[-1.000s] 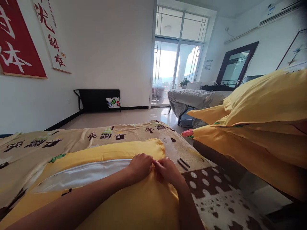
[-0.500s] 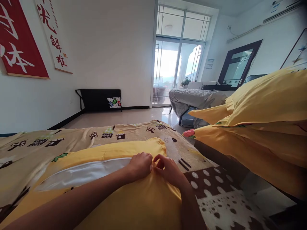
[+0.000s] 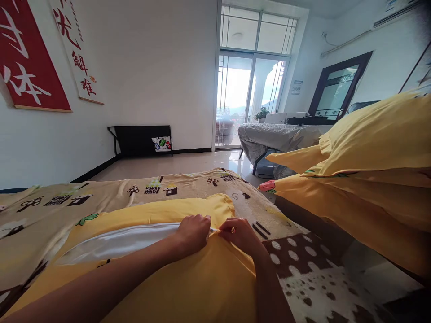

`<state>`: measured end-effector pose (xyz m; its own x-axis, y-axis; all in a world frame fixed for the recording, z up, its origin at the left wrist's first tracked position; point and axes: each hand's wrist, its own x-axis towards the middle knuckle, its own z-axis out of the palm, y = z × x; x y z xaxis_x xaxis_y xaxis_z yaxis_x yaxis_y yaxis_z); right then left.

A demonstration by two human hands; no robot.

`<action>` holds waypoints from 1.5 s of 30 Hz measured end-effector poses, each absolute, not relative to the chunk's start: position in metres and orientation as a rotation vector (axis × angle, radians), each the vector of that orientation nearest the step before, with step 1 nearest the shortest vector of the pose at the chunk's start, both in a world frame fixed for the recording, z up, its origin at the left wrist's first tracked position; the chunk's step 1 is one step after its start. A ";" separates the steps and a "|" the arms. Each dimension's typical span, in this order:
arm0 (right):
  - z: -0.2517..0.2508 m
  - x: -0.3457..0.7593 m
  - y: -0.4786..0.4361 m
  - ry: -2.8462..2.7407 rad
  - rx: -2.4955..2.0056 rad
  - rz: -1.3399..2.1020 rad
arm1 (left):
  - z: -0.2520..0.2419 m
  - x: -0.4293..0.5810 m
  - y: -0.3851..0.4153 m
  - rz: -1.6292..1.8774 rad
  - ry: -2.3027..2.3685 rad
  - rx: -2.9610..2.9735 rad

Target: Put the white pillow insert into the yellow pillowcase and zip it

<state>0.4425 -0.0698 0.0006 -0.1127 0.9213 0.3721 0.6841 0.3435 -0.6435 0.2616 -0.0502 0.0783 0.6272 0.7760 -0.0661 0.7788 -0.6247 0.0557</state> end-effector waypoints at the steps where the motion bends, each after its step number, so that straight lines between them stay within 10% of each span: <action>1: 0.001 0.443 -0.070 -1.858 -1.412 0.415 | 0.081 0.258 -0.050 -0.058 1.336 2.756; 45: 0.010 0.383 -0.081 -1.938 -1.531 0.090 | 0.085 0.199 -0.058 0.013 1.536 2.731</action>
